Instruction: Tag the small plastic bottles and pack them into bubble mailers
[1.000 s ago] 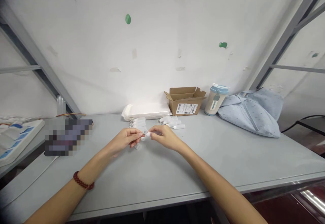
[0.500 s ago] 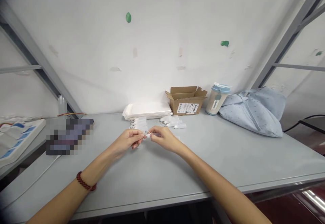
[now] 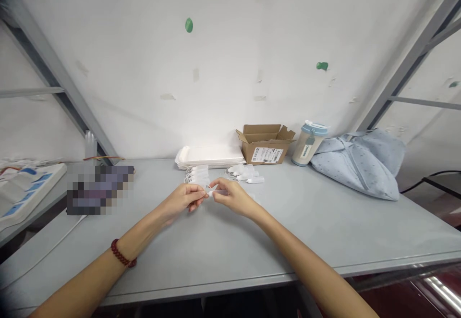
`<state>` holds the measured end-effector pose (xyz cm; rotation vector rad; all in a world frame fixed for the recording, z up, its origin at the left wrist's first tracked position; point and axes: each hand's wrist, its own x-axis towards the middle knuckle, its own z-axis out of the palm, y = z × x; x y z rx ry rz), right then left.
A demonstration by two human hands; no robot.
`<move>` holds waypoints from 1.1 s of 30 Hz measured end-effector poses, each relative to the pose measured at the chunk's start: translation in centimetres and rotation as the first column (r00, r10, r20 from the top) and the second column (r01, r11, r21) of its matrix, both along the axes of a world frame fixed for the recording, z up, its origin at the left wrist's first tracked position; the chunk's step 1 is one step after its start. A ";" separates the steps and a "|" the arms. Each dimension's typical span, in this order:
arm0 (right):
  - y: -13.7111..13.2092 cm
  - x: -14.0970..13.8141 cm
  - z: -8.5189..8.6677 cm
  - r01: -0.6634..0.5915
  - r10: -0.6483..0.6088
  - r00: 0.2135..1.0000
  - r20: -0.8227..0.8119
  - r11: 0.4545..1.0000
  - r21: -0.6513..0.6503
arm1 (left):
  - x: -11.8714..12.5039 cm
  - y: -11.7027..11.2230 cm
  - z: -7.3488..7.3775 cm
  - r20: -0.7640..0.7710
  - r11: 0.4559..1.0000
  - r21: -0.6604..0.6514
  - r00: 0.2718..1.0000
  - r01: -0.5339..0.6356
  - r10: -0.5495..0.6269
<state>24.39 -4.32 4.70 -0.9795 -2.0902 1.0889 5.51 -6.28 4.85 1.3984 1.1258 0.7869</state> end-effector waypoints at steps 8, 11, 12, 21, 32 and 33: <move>-0.4 -0.2 0.5 -0.017 0.017 1.000 -0.023 1.000 -0.025 | -0.2 0.2 0.5 0.015 0.998 -0.063 1.000 0.005 -0.005; -0.5 -0.2 1.0 -0.017 0.016 0.999 -0.039 1.000 -0.025 | -0.6 0.4 0.9 0.014 0.998 -0.064 1.000 0.007 -0.006; -0.5 -0.1 1.1 -0.013 0.012 0.999 -0.041 1.000 -0.020 | -0.7 0.5 1.0 0.016 0.998 -0.055 1.000 0.004 -0.003; -0.5 -0.1 1.0 0.003 -0.003 1.000 0.002 1.000 0.003 | -0.7 0.4 1.1 -0.011 1.000 0.012 1.000 0.018 -0.018; -0.4 -0.1 0.8 0.001 0.000 1.000 0.006 0.999 -0.045 | -0.4 0.4 0.9 -0.047 0.997 0.071 0.999 0.005 -0.001; -0.4 -0.1 0.8 0.002 -0.002 1.000 0.004 0.999 -0.045 | -0.5 0.4 1.0 -0.052 0.997 0.075 0.999 0.003 0.001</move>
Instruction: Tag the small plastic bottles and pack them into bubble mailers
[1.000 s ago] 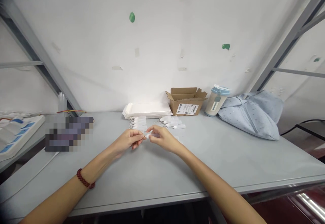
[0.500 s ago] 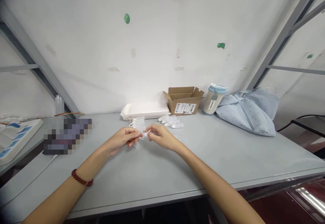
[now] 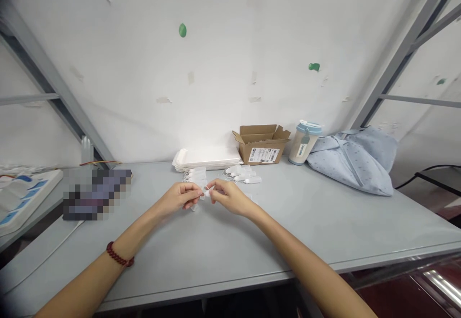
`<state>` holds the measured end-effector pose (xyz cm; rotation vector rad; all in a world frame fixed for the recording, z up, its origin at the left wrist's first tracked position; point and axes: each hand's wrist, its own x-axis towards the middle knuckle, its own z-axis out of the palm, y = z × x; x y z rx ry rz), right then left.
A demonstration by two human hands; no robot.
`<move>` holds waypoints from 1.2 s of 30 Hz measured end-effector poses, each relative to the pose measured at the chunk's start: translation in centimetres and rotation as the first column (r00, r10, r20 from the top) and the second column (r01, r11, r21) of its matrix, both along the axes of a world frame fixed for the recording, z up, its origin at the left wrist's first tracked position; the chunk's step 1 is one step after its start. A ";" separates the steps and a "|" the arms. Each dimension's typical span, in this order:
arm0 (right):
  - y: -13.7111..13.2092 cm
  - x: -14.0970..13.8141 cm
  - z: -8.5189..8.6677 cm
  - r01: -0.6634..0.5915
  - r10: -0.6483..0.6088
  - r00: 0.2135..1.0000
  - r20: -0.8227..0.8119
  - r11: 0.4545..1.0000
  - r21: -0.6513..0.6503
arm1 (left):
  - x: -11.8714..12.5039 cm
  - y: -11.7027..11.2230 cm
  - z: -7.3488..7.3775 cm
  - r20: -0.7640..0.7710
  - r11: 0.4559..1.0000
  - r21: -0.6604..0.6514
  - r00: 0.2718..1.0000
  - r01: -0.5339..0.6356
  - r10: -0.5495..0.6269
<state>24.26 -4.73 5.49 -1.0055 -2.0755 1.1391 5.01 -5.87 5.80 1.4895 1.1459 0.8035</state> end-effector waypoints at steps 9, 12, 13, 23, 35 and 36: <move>0.7 0.5 0.0 -0.009 0.004 0.999 0.044 0.994 0.110 | -2.8 1.5 0.4 0.028 0.994 0.086 0.997 -0.067 0.065; 1.2 0.8 0.0 0.045 -0.050 0.998 0.035 0.992 0.115 | -3.6 1.9 0.3 0.054 0.983 0.106 0.988 -0.148 0.143; 1.4 1.0 0.0 0.066 -0.070 0.997 0.034 0.991 0.112 | -3.8 2.0 0.3 0.060 0.978 0.107 0.983 -0.181 0.175; 3.3 3.0 -0.2 0.095 -0.292 0.900 0.325 0.856 0.508 | -4.3 2.8 -0.7 0.075 0.939 0.059 0.939 -0.339 0.334; 3.1 4.1 0.5 0.028 -0.279 0.776 0.566 0.911 0.411 | -4.2 3.2 -1.7 -0.036 0.931 0.086 0.933 -0.355 0.359; 3.0 4.1 0.6 0.017 -0.263 0.777 0.572 0.917 0.399 | -4.2 3.2 -1.7 -0.035 0.930 0.085 0.931 -0.359 0.363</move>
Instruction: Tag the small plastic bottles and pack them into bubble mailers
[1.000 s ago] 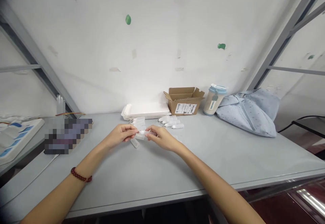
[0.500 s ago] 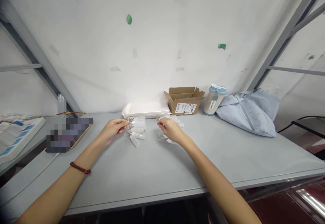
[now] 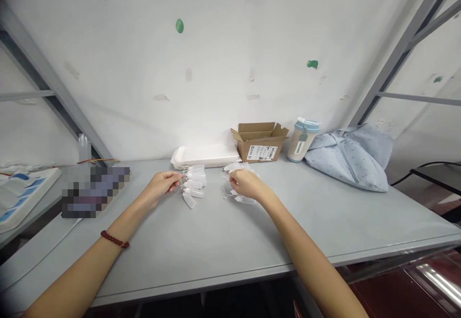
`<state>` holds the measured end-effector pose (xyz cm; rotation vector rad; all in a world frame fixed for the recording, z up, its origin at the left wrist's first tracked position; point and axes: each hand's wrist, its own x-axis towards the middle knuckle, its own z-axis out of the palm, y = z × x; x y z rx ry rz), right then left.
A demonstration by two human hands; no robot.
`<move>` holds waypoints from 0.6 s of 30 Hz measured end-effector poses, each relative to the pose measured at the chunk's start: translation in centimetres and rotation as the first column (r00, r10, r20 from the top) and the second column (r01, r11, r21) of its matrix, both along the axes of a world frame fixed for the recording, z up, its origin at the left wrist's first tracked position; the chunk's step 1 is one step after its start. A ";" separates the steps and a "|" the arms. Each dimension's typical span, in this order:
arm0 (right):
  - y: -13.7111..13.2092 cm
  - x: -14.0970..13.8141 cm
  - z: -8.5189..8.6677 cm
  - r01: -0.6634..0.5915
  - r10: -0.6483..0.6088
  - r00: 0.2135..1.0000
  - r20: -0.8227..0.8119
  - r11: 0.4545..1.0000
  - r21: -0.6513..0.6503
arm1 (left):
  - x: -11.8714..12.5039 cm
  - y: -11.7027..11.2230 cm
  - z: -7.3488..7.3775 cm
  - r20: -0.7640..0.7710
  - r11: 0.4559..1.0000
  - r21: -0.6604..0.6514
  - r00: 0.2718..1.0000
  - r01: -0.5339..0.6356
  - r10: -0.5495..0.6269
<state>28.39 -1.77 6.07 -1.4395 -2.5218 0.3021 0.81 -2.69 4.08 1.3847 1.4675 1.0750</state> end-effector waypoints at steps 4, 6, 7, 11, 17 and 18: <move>-0.4 0.1 0.5 -0.037 0.041 0.999 0.026 0.993 -0.111 | 0.1 0.0 0.1 0.011 0.999 0.003 0.999 -0.039 0.039; -0.6 0.1 0.7 -0.028 0.035 0.998 0.044 0.987 -0.156 | 0.3 -0.1 0.2 0.021 0.996 0.004 0.996 -0.087 0.087; -0.6 0.1 0.8 -0.017 0.026 0.998 0.050 0.985 -0.169 | 0.4 -0.2 0.3 0.026 0.994 0.003 0.993 -0.113 0.113; -0.6 0.3 0.7 0.015 -0.001 0.997 0.071 0.980 -0.197 | 0.8 -0.4 0.6 0.030 0.984 0.006 0.984 -0.177 0.176; -0.3 0.4 0.7 0.051 -0.028 0.994 0.106 0.975 -0.215 | 1.3 -0.4 0.5 -0.045 0.981 0.083 0.983 -0.173 0.177; -0.3 0.3 0.7 0.057 -0.033 0.993 0.114 0.976 -0.211 | 1.4 -0.5 0.5 -0.084 0.980 0.116 0.981 -0.164 0.174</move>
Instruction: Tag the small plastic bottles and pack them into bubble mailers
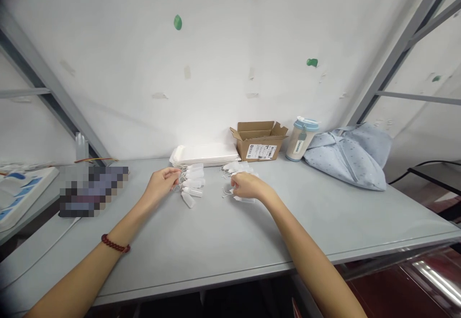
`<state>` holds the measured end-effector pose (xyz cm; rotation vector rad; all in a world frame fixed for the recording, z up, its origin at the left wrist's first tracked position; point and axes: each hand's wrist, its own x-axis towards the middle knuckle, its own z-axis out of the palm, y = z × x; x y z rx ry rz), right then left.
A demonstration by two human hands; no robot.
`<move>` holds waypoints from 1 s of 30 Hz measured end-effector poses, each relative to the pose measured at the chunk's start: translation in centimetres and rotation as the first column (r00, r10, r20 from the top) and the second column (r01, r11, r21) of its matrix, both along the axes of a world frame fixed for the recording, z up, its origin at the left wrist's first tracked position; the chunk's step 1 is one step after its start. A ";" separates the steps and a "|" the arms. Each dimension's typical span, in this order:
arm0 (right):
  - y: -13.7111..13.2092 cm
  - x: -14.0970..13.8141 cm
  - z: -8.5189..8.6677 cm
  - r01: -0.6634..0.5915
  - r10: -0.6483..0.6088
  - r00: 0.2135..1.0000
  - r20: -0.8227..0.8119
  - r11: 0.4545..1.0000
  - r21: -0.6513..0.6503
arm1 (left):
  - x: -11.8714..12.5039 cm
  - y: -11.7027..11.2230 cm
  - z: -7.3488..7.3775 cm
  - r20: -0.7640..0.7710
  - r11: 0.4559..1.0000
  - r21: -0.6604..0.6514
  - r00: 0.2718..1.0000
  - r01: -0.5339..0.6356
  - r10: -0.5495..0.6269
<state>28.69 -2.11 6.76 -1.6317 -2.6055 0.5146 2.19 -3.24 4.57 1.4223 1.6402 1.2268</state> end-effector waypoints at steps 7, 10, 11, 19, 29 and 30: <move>0.4 -0.3 -0.7 0.026 -0.027 0.999 0.023 0.998 0.060 | 1.3 -1.3 0.1 -0.222 0.981 0.169 0.973 0.099 -0.060; 0.6 -0.4 -1.1 0.021 -0.022 1.000 0.015 0.996 0.086 | 1.8 -1.7 0.0 -0.253 0.974 0.188 0.965 0.126 -0.075; 0.7 -0.4 -1.2 0.018 -0.019 1.000 0.013 0.996 0.093 | 1.9 -1.8 -0.1 -0.278 0.970 0.203 0.958 0.135 -0.075; 0.6 -0.5 -1.8 -0.033 0.034 0.999 -0.010 0.993 0.115 | 2.7 -2.4 -0.8 -0.580 0.915 0.258 0.807 0.310 -0.110; 0.3 -1.2 -1.2 -0.049 0.132 0.939 -0.319 0.966 0.255 | 3.2 -3.0 -0.9 -0.645 0.900 0.237 0.752 0.366 -0.136; 0.2 -1.3 -1.0 -0.046 0.138 0.913 -0.384 0.969 0.241 | 3.3 -3.0 -0.9 -0.641 0.899 0.250 0.757 0.361 -0.125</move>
